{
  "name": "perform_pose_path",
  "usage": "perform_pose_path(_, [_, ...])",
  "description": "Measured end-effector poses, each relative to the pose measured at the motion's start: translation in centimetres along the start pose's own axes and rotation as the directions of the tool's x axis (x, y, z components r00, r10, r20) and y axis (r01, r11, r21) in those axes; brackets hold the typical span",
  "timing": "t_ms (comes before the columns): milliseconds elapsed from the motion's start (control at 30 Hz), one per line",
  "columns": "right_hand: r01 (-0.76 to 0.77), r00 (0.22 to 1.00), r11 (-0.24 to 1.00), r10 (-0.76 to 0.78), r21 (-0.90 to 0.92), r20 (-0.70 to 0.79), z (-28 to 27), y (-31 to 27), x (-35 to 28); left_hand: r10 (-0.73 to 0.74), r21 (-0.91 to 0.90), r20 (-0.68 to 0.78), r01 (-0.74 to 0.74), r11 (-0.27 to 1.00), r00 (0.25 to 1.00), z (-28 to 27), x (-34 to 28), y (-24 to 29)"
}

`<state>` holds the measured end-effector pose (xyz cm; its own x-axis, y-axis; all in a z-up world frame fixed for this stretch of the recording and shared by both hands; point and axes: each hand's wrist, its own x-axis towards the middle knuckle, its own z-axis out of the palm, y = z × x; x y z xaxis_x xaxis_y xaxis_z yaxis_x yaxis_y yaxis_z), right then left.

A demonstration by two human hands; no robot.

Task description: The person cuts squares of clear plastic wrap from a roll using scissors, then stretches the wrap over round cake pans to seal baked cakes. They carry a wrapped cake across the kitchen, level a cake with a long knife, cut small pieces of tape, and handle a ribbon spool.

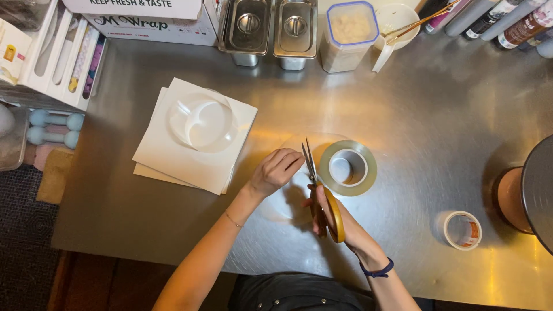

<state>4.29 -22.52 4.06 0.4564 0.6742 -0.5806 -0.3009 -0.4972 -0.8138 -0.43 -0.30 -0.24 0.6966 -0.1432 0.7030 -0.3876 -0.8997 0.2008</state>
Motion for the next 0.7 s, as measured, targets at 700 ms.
perform_pose_path(700, [0.042,0.999,0.986,-0.037,0.160,-0.033,0.3,-1.3,-0.7,0.059,0.003,-0.009,-0.059,0.998,0.998,-0.5,0.0,1.1])
